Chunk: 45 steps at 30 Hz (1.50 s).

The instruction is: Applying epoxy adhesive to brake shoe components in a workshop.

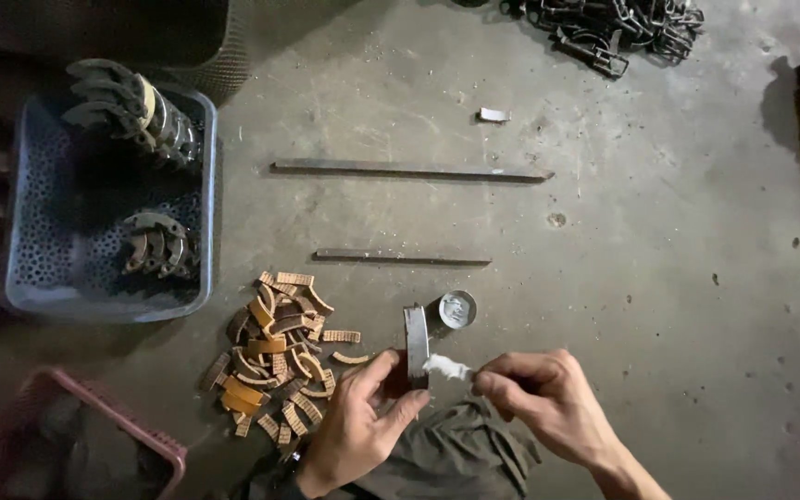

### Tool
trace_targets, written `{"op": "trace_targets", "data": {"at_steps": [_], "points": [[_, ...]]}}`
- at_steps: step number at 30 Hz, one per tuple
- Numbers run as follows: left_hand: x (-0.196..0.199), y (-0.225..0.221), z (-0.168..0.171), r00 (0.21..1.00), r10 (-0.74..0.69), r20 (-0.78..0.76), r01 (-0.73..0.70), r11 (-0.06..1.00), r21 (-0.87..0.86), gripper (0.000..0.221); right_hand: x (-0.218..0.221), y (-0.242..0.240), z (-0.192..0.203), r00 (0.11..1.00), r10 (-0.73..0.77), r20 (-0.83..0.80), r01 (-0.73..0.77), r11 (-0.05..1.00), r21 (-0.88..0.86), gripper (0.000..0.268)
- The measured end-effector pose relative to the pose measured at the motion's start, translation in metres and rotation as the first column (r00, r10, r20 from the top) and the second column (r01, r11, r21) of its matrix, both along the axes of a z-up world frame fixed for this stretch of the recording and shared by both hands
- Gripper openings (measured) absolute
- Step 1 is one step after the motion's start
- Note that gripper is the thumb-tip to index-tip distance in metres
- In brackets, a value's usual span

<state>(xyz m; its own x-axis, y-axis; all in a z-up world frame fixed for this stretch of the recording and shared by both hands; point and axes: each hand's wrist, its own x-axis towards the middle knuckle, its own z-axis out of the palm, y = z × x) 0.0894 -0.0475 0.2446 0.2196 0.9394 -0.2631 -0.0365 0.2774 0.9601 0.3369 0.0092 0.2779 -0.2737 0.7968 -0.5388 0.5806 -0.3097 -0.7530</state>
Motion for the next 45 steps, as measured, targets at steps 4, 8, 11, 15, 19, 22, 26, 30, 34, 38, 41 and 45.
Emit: {"op": "trace_targets", "data": {"at_steps": [4,8,11,15,19,22,26,30,34,38,41,45], "points": [[0.001,-0.002,0.005,0.999,0.001,-0.054,0.000,1.000,0.017,0.028,-0.010,-0.002,-0.008,0.987,0.005,-0.159,-0.027,0.990,-0.138,0.026],[0.000,-0.003,0.010,0.997,0.022,-0.080,-0.016,0.997,0.069,0.028,-0.012,0.000,-0.017,0.992,-0.030,-0.121,0.020,0.996,-0.088,0.024],[-0.001,-0.008,-0.003,0.999,0.050,-0.007,-0.050,0.998,0.033,0.027,-0.007,0.002,-0.018,0.999,-0.041,-0.016,0.041,0.999,0.001,0.026],[-0.005,-0.005,-0.003,0.998,0.054,0.032,-0.052,0.998,-0.044,0.028,-0.010,-0.009,0.005,0.997,-0.002,0.081,-0.013,0.982,0.186,0.019],[-0.005,-0.002,0.002,0.992,0.026,-0.123,-0.019,0.998,0.056,0.027,-0.015,-0.013,0.018,0.987,0.149,0.055,-0.158,0.895,0.416,0.013],[-0.005,0.000,0.008,0.982,0.010,-0.189,0.018,0.989,0.144,0.024,-0.020,-0.010,0.020,0.976,0.195,0.098,-0.219,0.873,0.437,0.012],[-0.003,-0.004,0.003,0.982,0.031,-0.184,0.019,0.964,0.264,0.022,-0.023,-0.006,0.021,0.970,0.185,0.158,-0.229,0.912,0.339,0.013],[-0.006,-0.007,0.004,0.968,-0.023,-0.249,0.080,0.971,0.224,0.022,-0.023,-0.005,0.024,0.971,0.173,0.167,-0.217,0.930,0.297,0.014],[-0.006,-0.017,-0.013,0.942,-0.005,-0.336,0.120,0.939,0.322,0.029,-0.015,-0.004,0.020,0.983,0.161,0.083,-0.178,0.945,0.276,0.015],[-0.008,-0.022,-0.025,0.933,-0.050,-0.356,0.185,0.916,0.356,0.025,-0.010,0.001,0.019,0.986,0.140,0.086,-0.154,0.968,0.199,0.019],[-0.007,-0.022,-0.024,0.940,-0.122,-0.319,0.212,0.940,0.266,0.026,-0.010,0.008,0.022,0.986,0.108,0.131,-0.112,0.993,0.024,0.021],[-0.008,-0.019,-0.019,0.949,-0.052,-0.311,0.201,0.860,0.470,0.022,0.000,0.011,0.009,0.988,0.116,0.097,-0.121,0.992,0.042,0.023]]}}
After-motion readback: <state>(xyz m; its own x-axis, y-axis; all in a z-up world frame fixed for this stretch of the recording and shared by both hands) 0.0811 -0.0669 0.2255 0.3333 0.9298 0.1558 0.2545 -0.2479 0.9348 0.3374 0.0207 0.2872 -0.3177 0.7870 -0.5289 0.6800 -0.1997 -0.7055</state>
